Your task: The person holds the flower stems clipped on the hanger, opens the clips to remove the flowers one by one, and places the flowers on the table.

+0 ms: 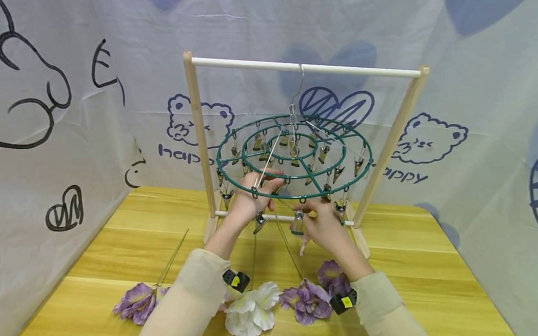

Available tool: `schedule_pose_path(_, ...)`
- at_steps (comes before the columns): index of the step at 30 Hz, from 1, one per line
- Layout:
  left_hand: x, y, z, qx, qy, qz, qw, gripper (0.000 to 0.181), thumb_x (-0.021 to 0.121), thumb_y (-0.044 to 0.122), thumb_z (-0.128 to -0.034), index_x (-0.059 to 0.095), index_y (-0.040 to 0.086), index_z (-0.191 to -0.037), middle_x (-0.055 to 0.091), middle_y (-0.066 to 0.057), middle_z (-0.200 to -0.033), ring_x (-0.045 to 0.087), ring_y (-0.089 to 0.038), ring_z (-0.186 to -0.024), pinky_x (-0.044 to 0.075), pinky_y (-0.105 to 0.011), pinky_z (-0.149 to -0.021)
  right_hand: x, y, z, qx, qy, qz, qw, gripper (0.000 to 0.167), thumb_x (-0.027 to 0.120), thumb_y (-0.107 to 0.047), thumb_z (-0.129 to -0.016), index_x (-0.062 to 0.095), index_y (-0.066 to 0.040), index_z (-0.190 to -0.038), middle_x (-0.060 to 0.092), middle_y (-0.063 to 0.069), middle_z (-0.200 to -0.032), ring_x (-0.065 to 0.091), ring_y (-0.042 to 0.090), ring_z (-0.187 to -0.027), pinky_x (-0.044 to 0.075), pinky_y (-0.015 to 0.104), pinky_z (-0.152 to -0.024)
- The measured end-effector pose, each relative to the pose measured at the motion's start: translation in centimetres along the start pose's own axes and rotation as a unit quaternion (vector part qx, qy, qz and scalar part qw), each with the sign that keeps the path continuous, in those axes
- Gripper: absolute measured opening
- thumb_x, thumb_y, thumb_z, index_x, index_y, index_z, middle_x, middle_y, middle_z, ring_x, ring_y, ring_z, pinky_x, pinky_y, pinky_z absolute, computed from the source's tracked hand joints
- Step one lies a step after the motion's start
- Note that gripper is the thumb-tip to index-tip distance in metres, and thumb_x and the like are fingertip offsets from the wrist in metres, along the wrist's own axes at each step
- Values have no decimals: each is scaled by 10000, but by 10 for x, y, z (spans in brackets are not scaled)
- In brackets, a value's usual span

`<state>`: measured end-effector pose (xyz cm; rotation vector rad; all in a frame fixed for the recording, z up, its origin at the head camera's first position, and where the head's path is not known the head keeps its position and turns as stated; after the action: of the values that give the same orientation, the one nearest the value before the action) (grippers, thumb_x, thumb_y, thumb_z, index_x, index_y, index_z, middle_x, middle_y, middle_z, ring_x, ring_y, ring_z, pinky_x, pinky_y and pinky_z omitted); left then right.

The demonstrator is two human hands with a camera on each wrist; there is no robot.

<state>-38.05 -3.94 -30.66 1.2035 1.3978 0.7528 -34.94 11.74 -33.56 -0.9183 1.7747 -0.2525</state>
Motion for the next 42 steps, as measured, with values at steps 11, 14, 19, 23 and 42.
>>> schedule_pose_path(11, -10, 2, -3, 172, 75, 304, 9994, 295, 626, 204, -1062, 679, 63, -1316, 712, -197, -1061, 562, -151, -458, 383, -217, -401, 12, 27, 8, 1298, -762, -550, 9871, 222, 562, -138, -1081, 704, -77, -1241, 690, 96, -1197, 716, 323, -1062, 540, 312, -658)
schedule_pose_path(14, -11, 0, -3, 9, 56, 328, 9994, 297, 642, 205, -1053, 682, 74, -1317, 692, -193, -1025, 563, -149, -465, 381, -222, -405, 14, 32, 11, 1426, -873, -594, 9841, 221, 547, -215, -1099, 708, -126, -1220, 665, 61, -1191, 725, 260, -980, 538, 328, -662)
schedule_pose_path(19, -10, -5, -2, -240, 24, 284, 9993, 300, 658, 225, -1045, 688, 96, -1315, 684, -150, -986, 562, -135, -472, 355, -226, -401, 8, 30, 10, 1095, -657, -289, 9914, 198, 583, -262, -1084, 746, -168, -1146, 689, 5, -1107, 723, 197, -945, 526, 330, -679)
schedule_pose_path(23, -9, -8, -3, -245, -3, 193, 9995, 295, 666, 252, -1041, 699, 101, -1293, 683, -137, -963, 596, -155, -547, 382, -228, -449, 1, 33, 12, 1019, -469, -91, 9937, 194, 615, -275, -1068, 764, -174, -1142, 720, -24, -1085, 731, 234, -1043, 555, 342, -706)
schedule_pose_path(42, -11, -5, -1, 344, -45, -438, 9984, 325, 666, 304, -1033, 701, 112, -1293, 730, -106, -1210, 689, -289, -1087, 571, -468, -951, -27, 45, 24, 461, 113, 675, 9966, 108, 730, -90, -966, 810, -67, -1035, 728, 95, -966, 640, 267, -896, 560, 376, -706)
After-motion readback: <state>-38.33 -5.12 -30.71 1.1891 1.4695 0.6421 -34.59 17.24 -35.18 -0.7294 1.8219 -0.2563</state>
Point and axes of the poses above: each hand's wrist, its own z-axis away from the middle knuckle, its own x-axis out of the palm, y = z × x, the point moved 10 cm from there along -z, towards the middle knuckle
